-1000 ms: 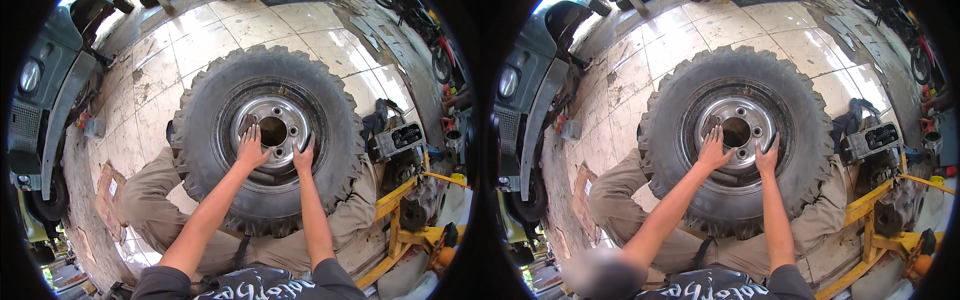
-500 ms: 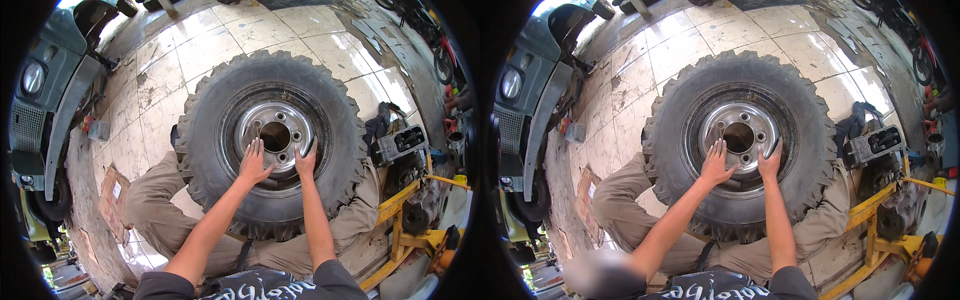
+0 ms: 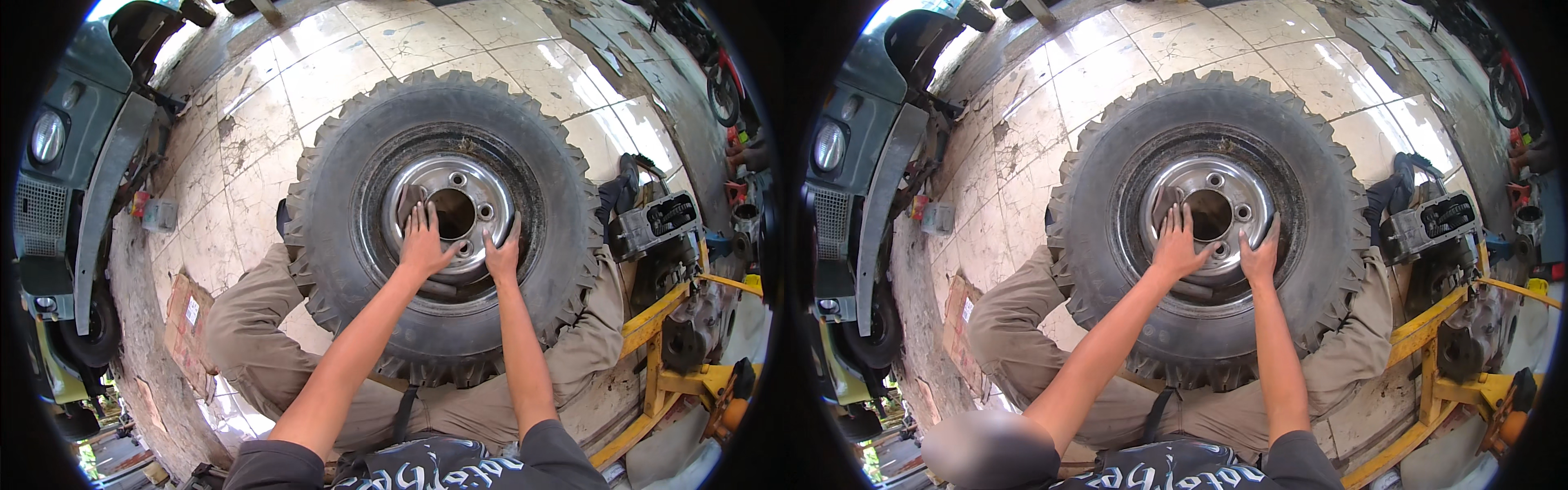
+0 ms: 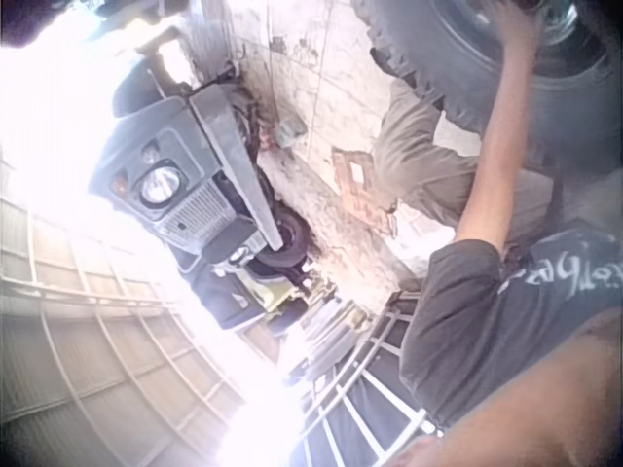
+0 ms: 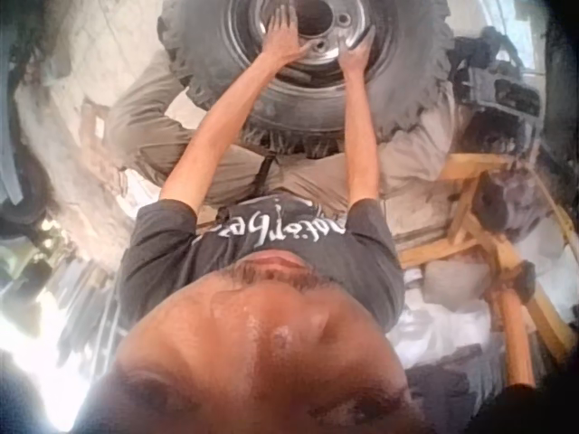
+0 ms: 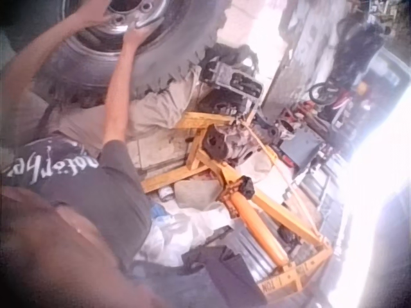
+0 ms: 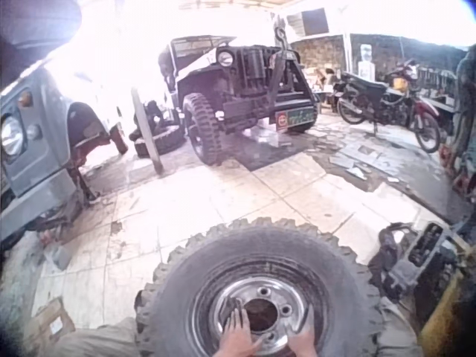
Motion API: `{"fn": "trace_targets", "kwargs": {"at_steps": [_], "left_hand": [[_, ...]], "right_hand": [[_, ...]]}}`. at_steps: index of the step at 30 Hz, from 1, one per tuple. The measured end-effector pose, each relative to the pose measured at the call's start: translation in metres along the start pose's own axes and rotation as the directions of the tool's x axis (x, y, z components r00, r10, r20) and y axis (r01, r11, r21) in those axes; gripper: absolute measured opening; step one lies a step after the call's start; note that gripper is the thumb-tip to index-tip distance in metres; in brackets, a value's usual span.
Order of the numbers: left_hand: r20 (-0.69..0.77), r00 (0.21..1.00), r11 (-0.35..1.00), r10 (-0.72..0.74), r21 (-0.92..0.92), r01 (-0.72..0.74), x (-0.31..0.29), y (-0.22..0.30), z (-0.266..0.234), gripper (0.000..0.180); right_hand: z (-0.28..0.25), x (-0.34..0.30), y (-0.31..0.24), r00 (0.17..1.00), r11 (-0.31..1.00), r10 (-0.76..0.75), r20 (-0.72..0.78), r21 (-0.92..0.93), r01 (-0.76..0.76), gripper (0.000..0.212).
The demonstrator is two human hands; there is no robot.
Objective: The person sits on the floor and scrubs the metal rim of a large tire with a small abrasive pad. They repeatedly rub the inner and outer surfaces of the rim, focusing on the area around the lug nut holes.
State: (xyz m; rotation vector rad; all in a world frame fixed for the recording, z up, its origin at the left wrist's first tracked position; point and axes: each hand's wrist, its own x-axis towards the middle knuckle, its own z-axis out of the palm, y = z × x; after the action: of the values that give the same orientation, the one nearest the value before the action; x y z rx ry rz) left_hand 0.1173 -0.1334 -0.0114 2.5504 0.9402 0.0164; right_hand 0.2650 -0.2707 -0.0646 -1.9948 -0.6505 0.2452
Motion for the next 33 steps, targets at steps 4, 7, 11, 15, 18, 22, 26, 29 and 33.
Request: {"fn": "trace_targets", "kwargs": {"at_steps": [4, 7, 11, 15, 18, 22, 26, 29, 33], "left_hand": [[0.103, 0.993, 0.996, 0.062, 0.062, -0.068, -0.029, -0.011, 0.002, 0.115], [0.025, 0.999, 0.997, 0.037, -0.066, -0.035, -0.005, -0.015, -0.006, 0.113], [0.029, 0.999, 0.983, 0.027, -0.185, -0.021, -0.009, -0.019, -0.009, 0.106], [0.063, 0.996, 0.997, 0.071, 0.001, -0.071, -0.023, -0.019, 0.005, 0.091], [0.036, 0.999, 0.979, 0.034, -0.201, -0.026, 0.018, -0.031, -0.001, 0.084], [-0.006, 1.0, 0.987, -0.001, -0.16, 0.0, -0.008, -0.016, 0.011, 0.083], [-0.022, 0.999, 0.995, 0.032, -0.096, -0.034, -0.005, -0.017, 0.004, 0.081], [-0.018, 0.999, 0.989, -0.027, -0.144, 0.024, 0.014, -0.01, 0.001, 0.084], [0.041, 0.999, 1.0, 0.001, -0.029, 0.0, -0.023, -0.004, 0.011, 0.096]], "right_hand": [[0.001, 0.002, 0.003, 0.998, 0.997, -0.055, -0.012, -0.056, 0.055, 0.095], [0.006, 0.001, 0.003, 0.996, 0.99, -0.09, 0.014, -0.109, 0.091, 0.099], [0.003, 0.0, 0.007, 0.992, 0.985, -0.117, 0.049, -0.119, 0.122, 0.103], [0.004, 0.0, 0.011, 0.991, 0.982, -0.129, 0.041, -0.131, 0.133, 0.104], [0.005, 0.002, 0.013, 0.988, 0.982, -0.145, 0.049, -0.116, 0.15, 0.105], [0.001, 0.0, 0.012, 0.988, 0.981, -0.147, 0.056, -0.122, 0.153, 0.102], [0.002, 0.003, 0.004, 0.989, 0.98, -0.138, 0.059, -0.133, 0.145, 0.103], [0.002, 0.001, 0.009, 0.986, 0.976, -0.157, 0.062, -0.143, 0.165, 0.105], [0.001, 0.001, 0.006, 0.989, 0.98, -0.136, 0.062, -0.139, 0.144, 0.104]]}}
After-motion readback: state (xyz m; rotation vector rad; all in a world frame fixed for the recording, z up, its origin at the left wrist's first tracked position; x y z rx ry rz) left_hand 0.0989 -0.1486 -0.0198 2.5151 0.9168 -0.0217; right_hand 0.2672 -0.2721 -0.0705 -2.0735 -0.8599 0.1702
